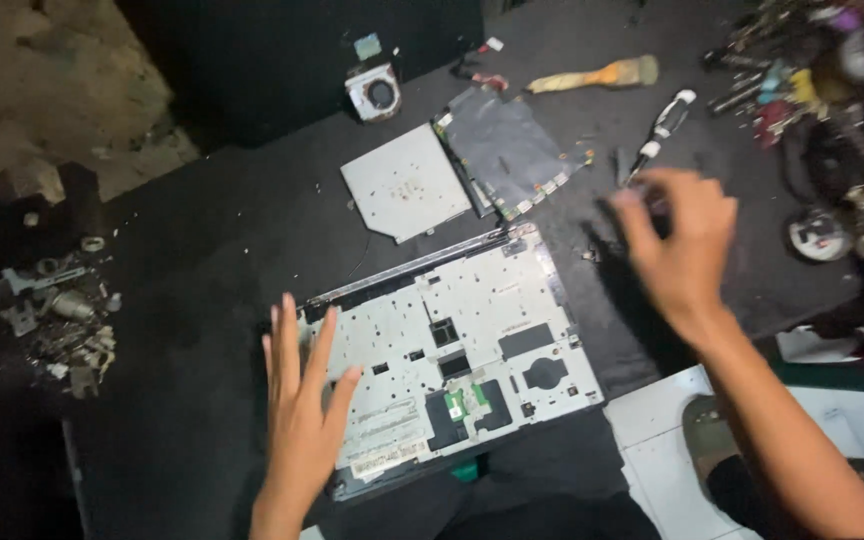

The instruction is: Cleaning a laptop keyboard bezel with a brush and assembling the internal chassis onto the screen assembly.

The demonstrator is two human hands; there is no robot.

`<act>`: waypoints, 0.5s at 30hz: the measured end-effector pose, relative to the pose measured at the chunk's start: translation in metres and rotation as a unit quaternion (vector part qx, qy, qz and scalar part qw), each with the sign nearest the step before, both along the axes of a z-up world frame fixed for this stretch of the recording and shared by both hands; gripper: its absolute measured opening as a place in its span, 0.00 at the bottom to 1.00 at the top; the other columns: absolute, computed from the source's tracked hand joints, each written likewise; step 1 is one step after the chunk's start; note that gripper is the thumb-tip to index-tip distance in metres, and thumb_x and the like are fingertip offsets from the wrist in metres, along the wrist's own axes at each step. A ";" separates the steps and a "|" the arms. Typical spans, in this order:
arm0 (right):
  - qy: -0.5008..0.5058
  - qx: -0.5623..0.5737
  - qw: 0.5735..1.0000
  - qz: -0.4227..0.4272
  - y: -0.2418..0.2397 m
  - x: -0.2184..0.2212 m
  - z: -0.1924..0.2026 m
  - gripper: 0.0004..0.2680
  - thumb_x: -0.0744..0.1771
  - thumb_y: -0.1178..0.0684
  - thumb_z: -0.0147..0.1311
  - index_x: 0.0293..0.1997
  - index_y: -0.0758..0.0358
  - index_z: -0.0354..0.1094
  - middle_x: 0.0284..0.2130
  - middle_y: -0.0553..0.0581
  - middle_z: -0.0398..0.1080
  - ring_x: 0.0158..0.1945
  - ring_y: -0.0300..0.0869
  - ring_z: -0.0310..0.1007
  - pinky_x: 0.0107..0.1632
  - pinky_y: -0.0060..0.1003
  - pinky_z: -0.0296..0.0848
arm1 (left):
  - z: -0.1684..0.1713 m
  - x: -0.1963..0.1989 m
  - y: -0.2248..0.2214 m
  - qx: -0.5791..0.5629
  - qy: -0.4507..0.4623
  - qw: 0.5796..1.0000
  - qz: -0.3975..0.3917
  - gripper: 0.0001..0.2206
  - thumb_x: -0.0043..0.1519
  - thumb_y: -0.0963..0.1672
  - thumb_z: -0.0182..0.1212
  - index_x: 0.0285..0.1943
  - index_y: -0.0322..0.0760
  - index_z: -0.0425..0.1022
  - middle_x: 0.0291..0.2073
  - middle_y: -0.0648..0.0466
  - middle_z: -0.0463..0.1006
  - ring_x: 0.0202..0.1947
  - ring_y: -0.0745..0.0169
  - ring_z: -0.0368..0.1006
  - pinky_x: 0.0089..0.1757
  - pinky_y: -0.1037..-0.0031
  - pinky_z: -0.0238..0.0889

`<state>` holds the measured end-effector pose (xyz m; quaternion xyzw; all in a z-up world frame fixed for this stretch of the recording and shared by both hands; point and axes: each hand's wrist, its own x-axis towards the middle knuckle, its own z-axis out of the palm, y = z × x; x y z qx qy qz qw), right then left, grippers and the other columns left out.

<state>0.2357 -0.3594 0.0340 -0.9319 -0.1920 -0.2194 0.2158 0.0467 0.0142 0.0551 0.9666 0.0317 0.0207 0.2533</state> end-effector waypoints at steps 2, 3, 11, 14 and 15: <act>-0.016 0.026 0.996 -0.089 -0.034 0.021 -0.001 0.05 0.76 0.54 0.57 0.54 0.64 0.68 0.41 0.59 0.75 0.44 0.55 0.74 0.49 0.49 0.58 | 0.006 -0.021 -0.016 -0.122 0.018 0.992 0.035 0.26 0.65 0.46 0.57 0.75 0.54 0.63 0.82 0.54 0.38 0.82 0.45 0.35 0.67 0.44 0.47; -0.020 0.025 0.995 -0.090 -0.038 0.032 0.003 0.05 0.76 0.54 0.57 0.54 0.64 0.68 0.41 0.59 0.75 0.44 0.55 0.74 0.49 0.49 0.58 | -0.001 -0.026 -0.021 -0.123 0.015 0.992 0.033 0.26 0.65 0.46 0.57 0.75 0.54 0.63 0.82 0.54 0.38 0.82 0.45 0.35 0.67 0.44 0.47; 0.201 -0.078 0.964 -0.156 -0.038 0.109 -0.006 0.20 0.73 0.39 0.58 0.64 0.61 0.57 0.28 0.63 0.74 0.26 0.58 0.75 0.22 0.53 0.70 | -0.036 -0.039 -0.032 0.039 -0.036 0.998 -0.043 0.23 0.68 0.53 0.51 0.74 0.58 0.67 0.78 0.52 0.54 0.78 0.48 0.46 0.70 0.53 0.38; 0.242 0.053 0.960 -0.133 -0.029 0.100 0.007 0.15 0.71 0.52 0.59 0.59 0.61 0.54 0.30 0.63 0.73 0.28 0.57 0.71 0.28 0.52 0.65 | -0.039 -0.040 -0.029 0.048 -0.023 0.997 -0.049 0.24 0.67 0.54 0.51 0.74 0.59 0.66 0.78 0.52 0.54 0.78 0.47 0.45 0.70 0.52 0.37; 0.241 0.054 0.960 -0.134 -0.025 0.091 0.013 0.15 0.71 0.52 0.59 0.59 0.61 0.54 0.30 0.63 0.73 0.28 0.57 0.71 0.28 0.52 0.65 | -0.038 -0.041 -0.030 0.049 -0.024 0.997 -0.051 0.24 0.67 0.54 0.51 0.74 0.59 0.66 0.78 0.52 0.54 0.78 0.47 0.45 0.70 0.52 0.37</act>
